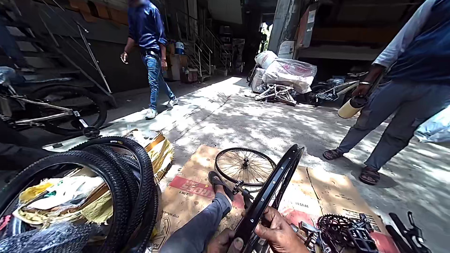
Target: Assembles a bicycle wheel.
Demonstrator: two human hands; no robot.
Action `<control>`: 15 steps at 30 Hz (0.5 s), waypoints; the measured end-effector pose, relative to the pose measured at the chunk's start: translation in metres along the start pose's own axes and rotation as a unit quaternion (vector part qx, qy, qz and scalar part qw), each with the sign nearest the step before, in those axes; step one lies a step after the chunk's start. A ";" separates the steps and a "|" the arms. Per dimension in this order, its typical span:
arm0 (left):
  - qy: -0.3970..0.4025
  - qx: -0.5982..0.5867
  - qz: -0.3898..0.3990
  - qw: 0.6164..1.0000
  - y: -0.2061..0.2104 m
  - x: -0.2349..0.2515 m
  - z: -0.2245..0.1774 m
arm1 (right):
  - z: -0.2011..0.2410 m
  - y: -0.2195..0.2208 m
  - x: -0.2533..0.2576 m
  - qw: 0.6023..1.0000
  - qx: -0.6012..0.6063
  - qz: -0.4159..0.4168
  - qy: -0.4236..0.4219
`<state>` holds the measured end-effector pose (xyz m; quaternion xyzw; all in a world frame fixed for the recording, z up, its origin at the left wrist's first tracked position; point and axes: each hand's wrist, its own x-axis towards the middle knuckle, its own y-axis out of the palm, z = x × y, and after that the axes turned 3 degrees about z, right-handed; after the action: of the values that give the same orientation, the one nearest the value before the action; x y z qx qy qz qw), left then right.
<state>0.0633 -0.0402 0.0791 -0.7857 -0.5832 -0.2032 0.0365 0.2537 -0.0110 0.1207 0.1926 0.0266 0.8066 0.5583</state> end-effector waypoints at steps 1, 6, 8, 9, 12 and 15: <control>-0.007 0.001 0.003 1.000 0.000 0.000 -0.002 | -0.005 0.000 -0.001 1.000 -0.003 -0.011 -0.020; -0.035 0.017 0.030 0.999 -0.002 0.005 -0.007 | -0.010 -0.015 0.006 0.998 -0.045 -0.047 -0.025; -0.045 0.024 0.045 0.998 -0.003 0.010 -0.009 | -0.012 -0.010 0.007 0.992 -0.057 -0.114 -0.023; -0.047 0.022 0.048 0.997 -0.003 0.012 -0.010 | -0.012 -0.010 0.005 0.989 -0.059 -0.132 -0.028; -0.024 0.047 0.013 0.999 -0.001 0.014 -0.013 | -0.017 -0.015 -0.006 0.985 -0.064 -0.152 -0.056; 0.090 0.260 -0.067 0.959 -0.001 0.004 -0.024 | -0.035 -0.016 -0.023 0.963 -0.134 -0.219 -0.076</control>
<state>0.0570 -0.0432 0.1026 -0.6866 -0.6614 -0.1161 0.2786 0.2629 -0.0203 0.0778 0.1661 -0.0831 0.6434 0.7427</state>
